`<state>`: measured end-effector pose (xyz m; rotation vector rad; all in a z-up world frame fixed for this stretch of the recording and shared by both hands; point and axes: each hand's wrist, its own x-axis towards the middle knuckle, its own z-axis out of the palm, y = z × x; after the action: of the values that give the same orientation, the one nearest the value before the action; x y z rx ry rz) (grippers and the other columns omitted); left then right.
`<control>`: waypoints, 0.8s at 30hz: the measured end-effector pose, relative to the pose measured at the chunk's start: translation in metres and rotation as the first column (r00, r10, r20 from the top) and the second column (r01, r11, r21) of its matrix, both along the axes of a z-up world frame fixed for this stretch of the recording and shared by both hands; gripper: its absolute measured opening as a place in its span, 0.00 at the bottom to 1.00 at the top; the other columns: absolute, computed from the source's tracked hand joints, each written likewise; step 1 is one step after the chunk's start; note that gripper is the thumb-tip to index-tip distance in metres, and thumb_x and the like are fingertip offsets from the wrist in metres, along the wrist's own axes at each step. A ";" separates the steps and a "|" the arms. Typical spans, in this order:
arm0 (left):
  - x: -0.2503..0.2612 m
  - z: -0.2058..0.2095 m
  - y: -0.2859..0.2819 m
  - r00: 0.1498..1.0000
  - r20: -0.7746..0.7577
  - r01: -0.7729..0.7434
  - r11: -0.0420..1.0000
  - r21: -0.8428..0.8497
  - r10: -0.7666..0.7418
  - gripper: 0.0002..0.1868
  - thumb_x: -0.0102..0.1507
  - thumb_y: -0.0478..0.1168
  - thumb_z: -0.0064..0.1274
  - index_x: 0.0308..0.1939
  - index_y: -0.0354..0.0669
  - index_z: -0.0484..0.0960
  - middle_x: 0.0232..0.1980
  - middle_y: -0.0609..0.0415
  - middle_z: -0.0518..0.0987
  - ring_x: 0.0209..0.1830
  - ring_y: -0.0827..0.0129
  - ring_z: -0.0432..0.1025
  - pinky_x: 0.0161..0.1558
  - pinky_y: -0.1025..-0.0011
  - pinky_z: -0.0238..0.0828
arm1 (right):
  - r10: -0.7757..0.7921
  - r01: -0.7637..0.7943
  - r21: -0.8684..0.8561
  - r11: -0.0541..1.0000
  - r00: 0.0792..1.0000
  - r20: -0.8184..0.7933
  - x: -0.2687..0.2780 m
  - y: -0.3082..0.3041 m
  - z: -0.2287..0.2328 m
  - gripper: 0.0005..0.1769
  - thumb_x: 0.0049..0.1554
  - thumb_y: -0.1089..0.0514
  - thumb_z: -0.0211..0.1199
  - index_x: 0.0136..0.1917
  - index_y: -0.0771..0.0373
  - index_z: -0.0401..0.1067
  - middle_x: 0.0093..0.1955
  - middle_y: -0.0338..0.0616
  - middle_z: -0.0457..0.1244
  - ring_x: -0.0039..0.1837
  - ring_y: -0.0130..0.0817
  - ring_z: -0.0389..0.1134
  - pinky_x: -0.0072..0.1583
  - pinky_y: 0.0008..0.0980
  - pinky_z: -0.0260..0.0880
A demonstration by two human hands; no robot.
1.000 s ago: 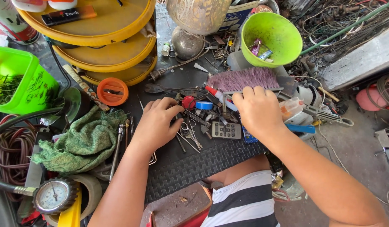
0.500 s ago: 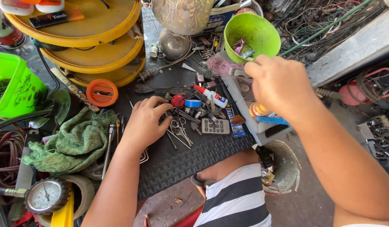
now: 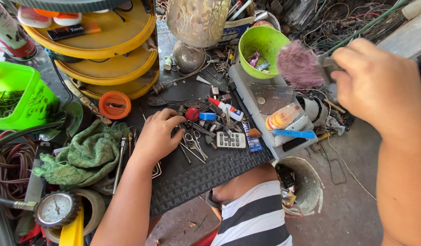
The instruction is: Repairing or assembling small mechanical components at a cluttered workbench using pliers and tape.
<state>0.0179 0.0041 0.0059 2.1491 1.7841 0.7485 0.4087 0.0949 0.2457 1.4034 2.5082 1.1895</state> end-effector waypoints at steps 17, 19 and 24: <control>-0.004 0.000 0.002 1.000 0.008 -0.029 0.999 -0.023 0.029 0.17 0.65 0.44 0.55 0.57 0.47 0.84 0.58 0.50 0.77 0.57 0.51 0.71 0.52 0.47 0.70 | 0.311 -0.315 0.319 0.894 0.948 0.066 -0.053 0.126 -0.040 0.13 0.60 0.51 0.69 0.59 0.43 0.76 0.50 0.34 0.62 0.35 0.41 0.69 0.33 0.39 0.67; -0.006 -0.005 0.004 1.000 0.019 -0.017 0.999 0.039 0.016 0.18 0.63 0.45 0.56 0.56 0.48 0.84 0.55 0.50 0.77 0.55 0.49 0.71 0.52 0.48 0.69 | 0.341 -0.326 0.460 0.826 0.938 0.052 -0.064 0.122 -0.031 0.12 0.55 0.54 0.68 0.53 0.46 0.73 0.47 0.33 0.59 0.38 0.32 0.67 0.35 0.29 0.62; -0.007 -0.007 0.005 0.999 0.028 -0.021 0.997 0.068 0.019 0.18 0.63 0.45 0.57 0.56 0.47 0.84 0.54 0.50 0.77 0.53 0.50 0.72 0.49 0.48 0.69 | 0.515 -0.445 0.553 0.704 0.856 0.033 -0.098 0.107 -0.015 0.10 0.55 0.62 0.68 0.48 0.53 0.69 0.48 0.39 0.55 0.39 0.35 0.59 0.39 0.32 0.61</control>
<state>0.0114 0.0091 -0.0009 2.1560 1.7940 0.8517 0.3107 0.2016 0.2310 0.8890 2.8671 2.1182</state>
